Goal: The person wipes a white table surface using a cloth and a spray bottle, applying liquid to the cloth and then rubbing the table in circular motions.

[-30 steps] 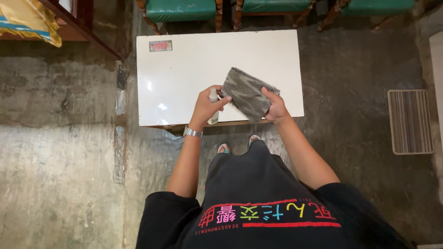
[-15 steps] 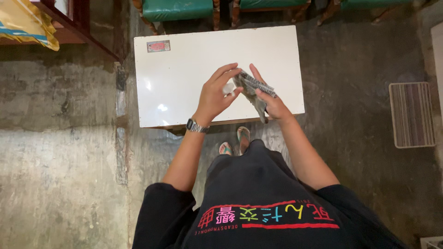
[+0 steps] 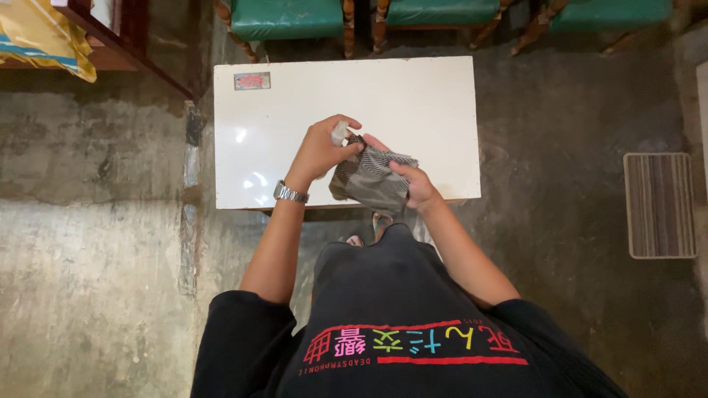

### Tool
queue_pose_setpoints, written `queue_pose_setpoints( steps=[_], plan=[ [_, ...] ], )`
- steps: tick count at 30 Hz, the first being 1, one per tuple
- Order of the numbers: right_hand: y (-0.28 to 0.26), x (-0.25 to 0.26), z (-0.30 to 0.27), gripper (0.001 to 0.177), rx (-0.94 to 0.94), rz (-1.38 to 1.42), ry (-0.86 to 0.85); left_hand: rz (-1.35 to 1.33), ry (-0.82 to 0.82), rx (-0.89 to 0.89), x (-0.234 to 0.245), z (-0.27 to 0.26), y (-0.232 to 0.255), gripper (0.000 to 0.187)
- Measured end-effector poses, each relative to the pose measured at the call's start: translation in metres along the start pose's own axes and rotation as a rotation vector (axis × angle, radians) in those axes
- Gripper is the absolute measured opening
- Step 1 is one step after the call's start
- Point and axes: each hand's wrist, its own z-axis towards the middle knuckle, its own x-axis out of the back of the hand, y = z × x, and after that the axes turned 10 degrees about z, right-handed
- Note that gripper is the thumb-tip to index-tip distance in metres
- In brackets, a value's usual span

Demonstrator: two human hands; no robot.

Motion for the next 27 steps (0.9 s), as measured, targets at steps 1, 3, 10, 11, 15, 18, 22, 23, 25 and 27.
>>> queue_pose_setpoints(
  steps=[1,3,10,11,15,18,22,23,25,27],
  plan=[
    [-0.001,0.006,0.000,0.078,-0.001,0.000,-0.001,0.001,0.001,0.000,-0.001,0.002,0.000,0.035],
    [-0.004,0.016,0.005,0.078,-0.039,0.036,0.057,0.153,0.066,-0.024,-0.002,0.007,0.001,0.034],
    [-0.020,0.017,0.012,0.079,0.016,0.103,0.006,-0.022,0.126,-0.003,-0.015,0.029,-0.006,0.025],
    [-0.023,0.018,0.013,0.079,0.068,0.136,-0.015,-0.003,0.203,0.042,-0.018,0.033,-0.006,0.022],
    [-0.045,0.047,0.000,0.072,0.295,0.165,0.089,0.250,0.435,-0.201,-0.034,0.048,-0.013,0.017],
    [-0.066,0.096,-0.023,0.063,0.546,0.082,0.309,0.316,0.415,-0.192,-0.054,0.054,-0.027,0.017],
    [-0.096,0.184,-0.063,0.057,0.697,0.109,0.514,0.319,0.304,-0.091,-0.092,0.064,-0.060,0.017],
    [-0.100,0.206,-0.076,0.056,0.748,0.062,0.554,0.288,0.269,-0.040,-0.105,0.066,-0.069,0.017],
    [-0.107,0.252,-0.099,0.055,0.808,0.024,0.613,0.259,0.212,0.015,-0.126,0.073,-0.087,0.018],
    [-0.104,0.299,-0.122,0.059,0.852,-0.165,0.842,0.254,0.143,0.105,-0.150,0.077,-0.106,0.020]
  ],
)
